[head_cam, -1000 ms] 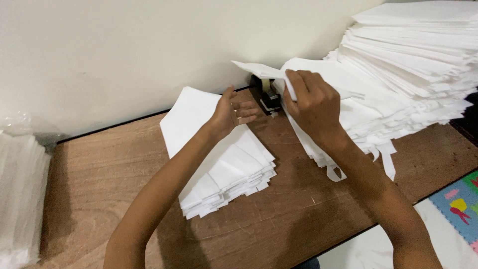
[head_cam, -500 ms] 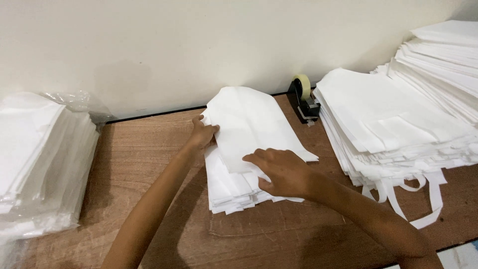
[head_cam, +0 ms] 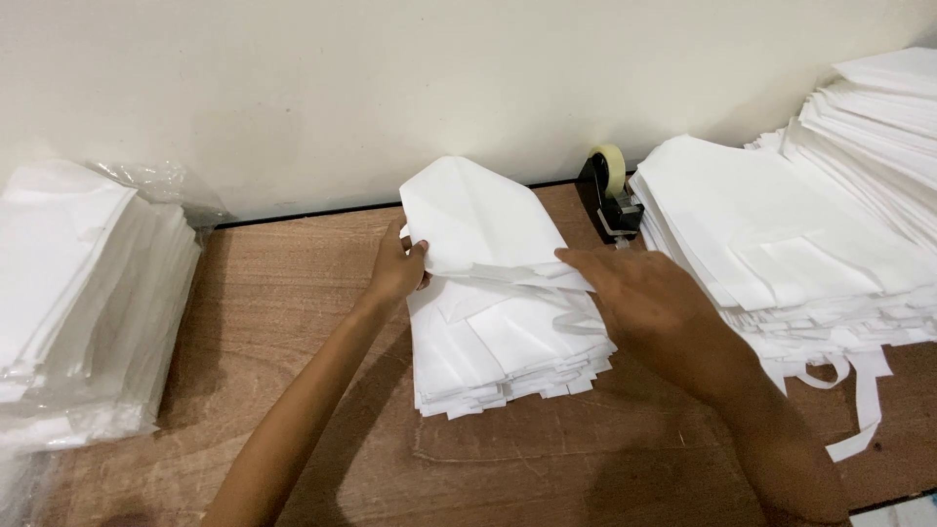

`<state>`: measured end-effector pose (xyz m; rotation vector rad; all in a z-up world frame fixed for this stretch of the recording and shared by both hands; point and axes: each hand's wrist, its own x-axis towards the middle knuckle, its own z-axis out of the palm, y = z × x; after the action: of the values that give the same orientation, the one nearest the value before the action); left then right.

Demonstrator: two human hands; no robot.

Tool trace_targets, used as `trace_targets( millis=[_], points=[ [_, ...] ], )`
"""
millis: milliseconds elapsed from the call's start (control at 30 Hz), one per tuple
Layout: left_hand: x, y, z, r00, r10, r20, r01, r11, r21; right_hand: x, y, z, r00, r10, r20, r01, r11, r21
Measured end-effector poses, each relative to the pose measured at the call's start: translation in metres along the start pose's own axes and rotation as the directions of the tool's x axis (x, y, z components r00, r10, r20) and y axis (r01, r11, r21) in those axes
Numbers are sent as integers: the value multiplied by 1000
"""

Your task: Folding and stacking white non-woven bags on a wooden work surface.

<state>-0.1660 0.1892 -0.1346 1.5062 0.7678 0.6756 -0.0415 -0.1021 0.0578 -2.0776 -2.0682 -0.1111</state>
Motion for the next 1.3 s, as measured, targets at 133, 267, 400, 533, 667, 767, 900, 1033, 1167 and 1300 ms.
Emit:
trace_targets(
  millis=[133,267,400,533,667,767,900,1033,1167,1300],
  points=[
    [-32,37,-10,1000,-17,24,12,980,198,16,9,-13,976,168,138,-185,975,124],
    [-63,71,-9,994,110,-21,-91,901,424,39,15,-9,957,159,242,-252,869,427],
    [-93,109,-6,864,324,385,-378,923,70,55,28,18,982,145,117,-186,711,678],
    [-116,137,1,783,265,563,-411,900,148,60,29,25,990,142,23,-107,613,783],
    [-121,144,15,876,209,434,-398,822,407,56,37,36,991,129,-40,-30,497,867],
    [-116,136,18,888,152,434,-331,867,372,51,51,55,990,126,-66,8,413,911],
    [-101,112,23,911,98,401,-224,933,282,55,63,57,994,-43,-103,111,260,959],
    [-70,65,21,931,116,347,-204,952,228,55,71,61,997,-4,-77,77,96,992],
    [-65,53,23,938,200,283,-266,938,220,43,62,41,998,39,42,-55,450,891],
    [-66,53,26,945,214,249,-274,932,239,31,49,15,980,15,200,-150,717,681]
  ],
)
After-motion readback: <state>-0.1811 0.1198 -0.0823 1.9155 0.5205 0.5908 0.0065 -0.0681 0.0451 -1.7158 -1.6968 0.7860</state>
